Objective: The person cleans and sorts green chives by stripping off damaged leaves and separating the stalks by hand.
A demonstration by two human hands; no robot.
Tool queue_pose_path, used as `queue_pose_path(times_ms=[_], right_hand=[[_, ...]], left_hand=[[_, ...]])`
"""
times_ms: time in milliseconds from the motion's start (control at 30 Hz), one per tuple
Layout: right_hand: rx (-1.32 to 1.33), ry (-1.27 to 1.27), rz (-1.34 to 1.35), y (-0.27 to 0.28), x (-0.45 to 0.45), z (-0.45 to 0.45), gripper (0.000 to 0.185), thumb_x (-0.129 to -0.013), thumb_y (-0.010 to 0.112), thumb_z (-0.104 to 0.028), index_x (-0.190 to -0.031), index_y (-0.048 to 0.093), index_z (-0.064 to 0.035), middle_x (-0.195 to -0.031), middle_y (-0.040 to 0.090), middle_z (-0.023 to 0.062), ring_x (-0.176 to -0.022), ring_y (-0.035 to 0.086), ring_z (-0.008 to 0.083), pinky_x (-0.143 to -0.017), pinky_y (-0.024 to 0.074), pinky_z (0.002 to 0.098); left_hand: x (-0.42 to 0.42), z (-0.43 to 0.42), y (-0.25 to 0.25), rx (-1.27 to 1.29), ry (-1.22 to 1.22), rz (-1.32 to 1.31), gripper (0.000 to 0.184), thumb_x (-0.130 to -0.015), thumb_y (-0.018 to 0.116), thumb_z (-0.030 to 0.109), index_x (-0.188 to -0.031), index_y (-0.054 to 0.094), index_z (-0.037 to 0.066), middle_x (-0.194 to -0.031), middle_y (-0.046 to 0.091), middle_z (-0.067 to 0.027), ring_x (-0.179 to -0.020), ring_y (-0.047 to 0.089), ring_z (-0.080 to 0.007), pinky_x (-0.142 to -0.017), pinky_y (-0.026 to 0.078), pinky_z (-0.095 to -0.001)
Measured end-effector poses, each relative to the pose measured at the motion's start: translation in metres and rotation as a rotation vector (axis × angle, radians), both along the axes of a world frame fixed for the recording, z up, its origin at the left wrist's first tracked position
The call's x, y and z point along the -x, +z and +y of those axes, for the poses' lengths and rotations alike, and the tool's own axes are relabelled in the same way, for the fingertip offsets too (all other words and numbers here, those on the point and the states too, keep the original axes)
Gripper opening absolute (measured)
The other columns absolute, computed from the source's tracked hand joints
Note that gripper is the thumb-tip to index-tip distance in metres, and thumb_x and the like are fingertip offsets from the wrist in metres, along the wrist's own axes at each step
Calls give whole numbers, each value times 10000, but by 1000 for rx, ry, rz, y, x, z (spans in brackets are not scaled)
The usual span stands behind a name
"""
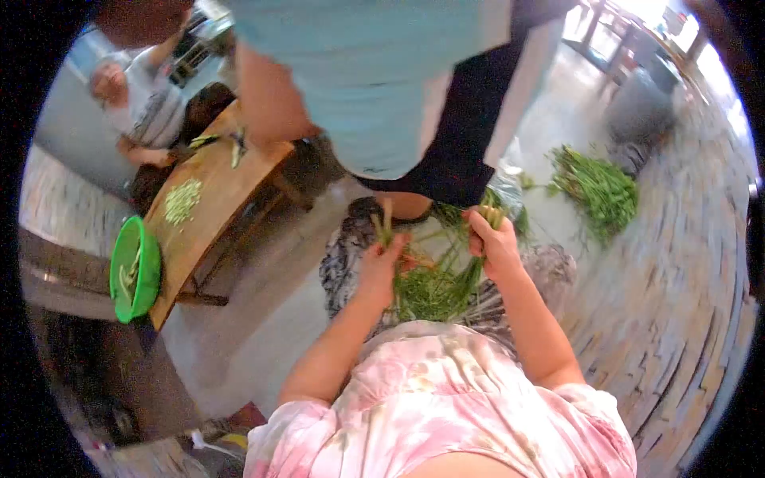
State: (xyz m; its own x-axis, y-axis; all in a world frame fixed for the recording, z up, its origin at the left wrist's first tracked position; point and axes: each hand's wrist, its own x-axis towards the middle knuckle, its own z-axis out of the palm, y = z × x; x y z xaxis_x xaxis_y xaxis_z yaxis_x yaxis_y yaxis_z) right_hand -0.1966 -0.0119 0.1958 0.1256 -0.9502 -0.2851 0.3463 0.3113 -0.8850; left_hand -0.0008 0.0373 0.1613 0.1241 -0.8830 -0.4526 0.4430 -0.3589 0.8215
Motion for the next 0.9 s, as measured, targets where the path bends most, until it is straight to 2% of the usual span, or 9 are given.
queue_pose_path(times_ms=[33,133,367,467,600,633,767,833,900], right_hand=[[-7,-30,-22,-5,6,-1,142,-861,573,-180,-873,553,-40,-604,418,-20,-482,370,72,-431,290,230],[-9,-95,-78,-8,12,-4,139,-864,579,-190,-873,559,-53,-613,429,-20,-478,367,77,-426,293,233],[11,-288,-183,-11,50,-22,135,-850,605,-205,-871,568,-77,-652,449,-27,-488,383,70,-410,294,216],[51,-397,-167,-5,59,-26,123,-834,622,-193,-832,578,-78,-634,469,-23,-476,400,86,-402,298,245],[139,-530,-151,-19,69,-36,148,-850,600,-204,-778,563,-80,-659,528,1,-556,503,108,-453,376,234],[205,-463,-121,-18,69,-35,163,-869,564,-207,-771,553,-78,-668,536,13,-590,529,118,-488,403,240],[235,-154,29,-12,42,-20,190,-878,545,-229,-767,538,-76,-656,526,14,-554,474,108,-489,387,243],[205,-4,169,-3,17,-9,201,-863,565,-249,-761,529,-79,-645,512,3,-523,415,91,-493,366,234],[161,169,251,2,-3,2,141,-820,607,-186,-860,586,-52,-722,559,-14,-589,473,74,-535,402,226]], left_hand=[[-1,-2,-5,16,50,64,290,-867,577,286,-959,614,14,-723,519,-36,-592,499,-132,-542,415,-290],[-13,-2,-3,28,52,-5,295,-879,562,280,-965,606,1,-707,488,-27,-576,469,-125,-514,385,-294],[-11,9,-2,-60,47,-117,280,-899,529,262,-990,588,3,-710,464,-6,-578,459,-107,-519,406,-286],[-10,12,-9,-57,-3,-166,289,-905,516,272,-990,591,6,-693,468,1,-578,453,-97,-503,399,-265],[-5,16,-14,-9,-191,-111,320,-917,486,297,-1004,585,6,-710,466,14,-566,431,-84,-489,377,-235],[-3,17,-15,53,-209,-66,340,-924,465,313,-1008,586,7,-707,470,22,-564,428,-78,-493,378,-235],[1,19,1,48,-258,58,369,-931,436,345,-1022,588,22,-713,484,10,-592,448,-79,-500,378,-229],[5,19,0,66,-308,-29,396,-931,415,369,-1012,591,23,-701,493,5,-578,451,-87,-513,380,-233],[9,13,7,108,-380,-153,428,-930,399,394,-1016,594,22,-695,502,1,-577,462,-98,-530,385,-239]])
